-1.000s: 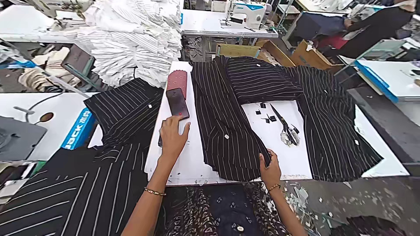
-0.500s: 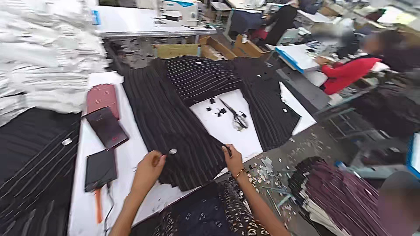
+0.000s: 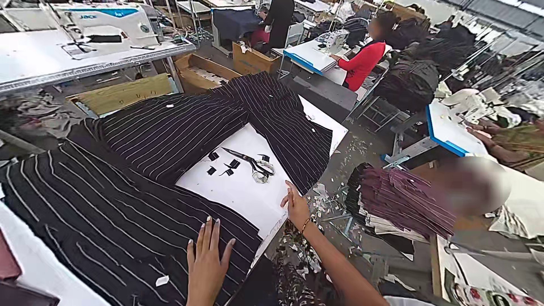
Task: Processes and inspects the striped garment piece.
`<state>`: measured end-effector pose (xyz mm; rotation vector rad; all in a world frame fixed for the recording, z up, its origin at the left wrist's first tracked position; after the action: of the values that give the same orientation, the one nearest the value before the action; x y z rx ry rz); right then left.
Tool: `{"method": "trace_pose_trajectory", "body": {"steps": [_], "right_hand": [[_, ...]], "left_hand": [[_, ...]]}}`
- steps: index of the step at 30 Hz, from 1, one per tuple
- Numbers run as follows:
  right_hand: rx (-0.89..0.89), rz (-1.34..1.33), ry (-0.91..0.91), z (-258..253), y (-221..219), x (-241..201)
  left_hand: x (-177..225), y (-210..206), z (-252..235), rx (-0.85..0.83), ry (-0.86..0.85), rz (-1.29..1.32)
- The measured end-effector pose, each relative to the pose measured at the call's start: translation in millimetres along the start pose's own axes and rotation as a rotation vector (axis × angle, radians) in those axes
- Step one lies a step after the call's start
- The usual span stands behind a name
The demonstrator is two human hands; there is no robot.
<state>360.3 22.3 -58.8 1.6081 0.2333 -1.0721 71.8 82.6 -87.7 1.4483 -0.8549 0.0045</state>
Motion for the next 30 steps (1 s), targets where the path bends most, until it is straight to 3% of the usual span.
{"method": "trace_pose_trajectory", "body": {"steps": [3, 8, 10, 14, 20, 23, 26, 28, 30], "right_hand": [[0.115, 0.006, 0.081, -19.6, 22.5, 10.9], [0.268, 0.171, 0.202, -70.4, 56.6, 21.3], [0.23, 0.29, 0.151, -97.3, 58.3, 24.2], [-0.021, 0.447, -0.094, -133.2, 51.8, 28.6], [0.02, 0.424, -0.156, -147.3, 97.7, 18.9], [0.239, 0.355, -0.025, -150.6, 155.8, -18.1], [0.454, 0.3, 0.218, -115.8, 205.8, -75.9], [0.467, 0.257, 0.389, -75.1, 213.5, -104.5], [0.337, 0.165, 0.495, -29.3, 190.6, -116.9]], "left_hand": [[-10.1, -18.0, 6.2, -0.046, 0.006, -0.175], [-30.9, -9.0, 35.4, -0.169, 0.0, -0.213], [-36.7, -3.4, 43.9, -0.242, 0.005, -0.206], [-39.9, 2.8, 53.6, -0.293, 0.017, -0.18], [-41.0, 2.9, 54.6, -0.206, 0.0, -0.159], [-34.1, 7.0, 53.4, -0.209, 0.071, -0.091], [-5.4, 26.1, 41.6, -0.265, 0.183, -0.01], [29.7, 42.1, 27.1, -0.24, 0.142, 0.169], [65.7, 47.0, 9.0, -0.227, 0.014, 0.43]]}}
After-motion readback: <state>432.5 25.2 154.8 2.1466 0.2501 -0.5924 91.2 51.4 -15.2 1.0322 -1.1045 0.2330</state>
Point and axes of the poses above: each hand's wrist, its own z-axis away from the middle knuckle, its own y-axis out of the back of the hand, x = y × z, the point moved 6 cm from there along -z, towards the middle knuckle, and after that the axes turned 4 degrees about -x, right-handed, at the moved point
